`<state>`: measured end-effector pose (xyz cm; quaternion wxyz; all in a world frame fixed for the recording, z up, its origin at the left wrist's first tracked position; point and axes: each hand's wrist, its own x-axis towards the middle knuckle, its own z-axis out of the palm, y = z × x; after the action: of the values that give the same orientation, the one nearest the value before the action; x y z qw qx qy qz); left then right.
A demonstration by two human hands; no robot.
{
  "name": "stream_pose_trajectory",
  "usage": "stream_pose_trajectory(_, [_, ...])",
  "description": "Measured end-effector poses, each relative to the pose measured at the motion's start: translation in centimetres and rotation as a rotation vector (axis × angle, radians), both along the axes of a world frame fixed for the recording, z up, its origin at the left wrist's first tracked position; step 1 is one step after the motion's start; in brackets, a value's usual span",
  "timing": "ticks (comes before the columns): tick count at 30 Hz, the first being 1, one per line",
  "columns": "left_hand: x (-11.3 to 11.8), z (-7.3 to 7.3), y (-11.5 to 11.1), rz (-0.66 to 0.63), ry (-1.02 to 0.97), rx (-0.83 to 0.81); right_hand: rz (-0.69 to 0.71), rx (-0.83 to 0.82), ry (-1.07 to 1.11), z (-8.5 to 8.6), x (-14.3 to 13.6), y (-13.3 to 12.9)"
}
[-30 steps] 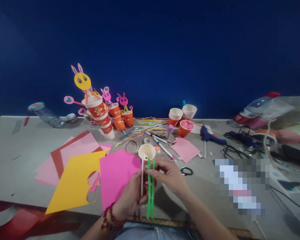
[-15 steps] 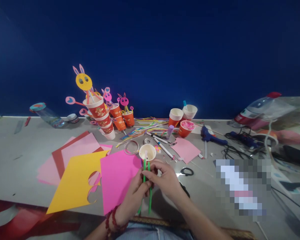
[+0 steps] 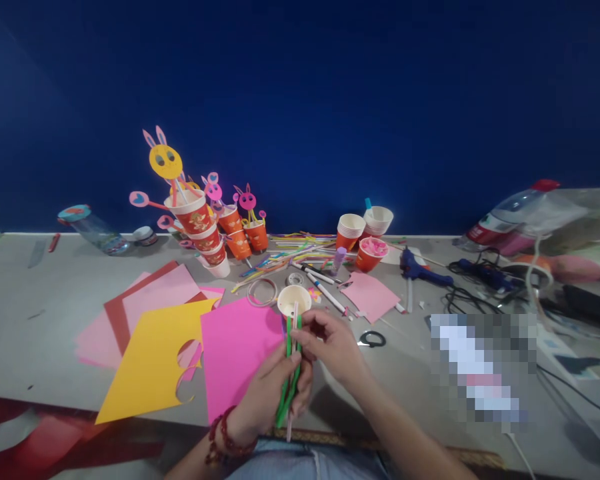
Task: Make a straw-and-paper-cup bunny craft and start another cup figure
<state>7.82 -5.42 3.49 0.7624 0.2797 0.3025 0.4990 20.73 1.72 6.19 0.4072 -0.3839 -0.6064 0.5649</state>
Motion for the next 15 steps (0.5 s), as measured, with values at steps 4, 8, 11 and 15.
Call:
stream_pose_trajectory(4, [-0.38, -0.09, 0.14, -0.118, -0.119, 0.036, 0.008, -0.096, 0.047, 0.27, -0.02, 0.2])
stream_pose_trajectory(8, [-0.44, 0.05, 0.23, -0.124, -0.197, 0.012, 0.08, -0.269, 0.157, 0.32, -0.17, 0.09])
stream_pose_trajectory(11, [-0.49, 0.07, 0.24, -0.139, -0.212, -0.02, 0.065, -0.306, 0.21, 0.09, -0.24, 0.01])
stream_pose_trajectory(15, [-0.8, 0.14, 0.33, -0.193, -0.218, -0.051, 0.053, -0.328, 0.228, -0.03, -0.25, 0.0])
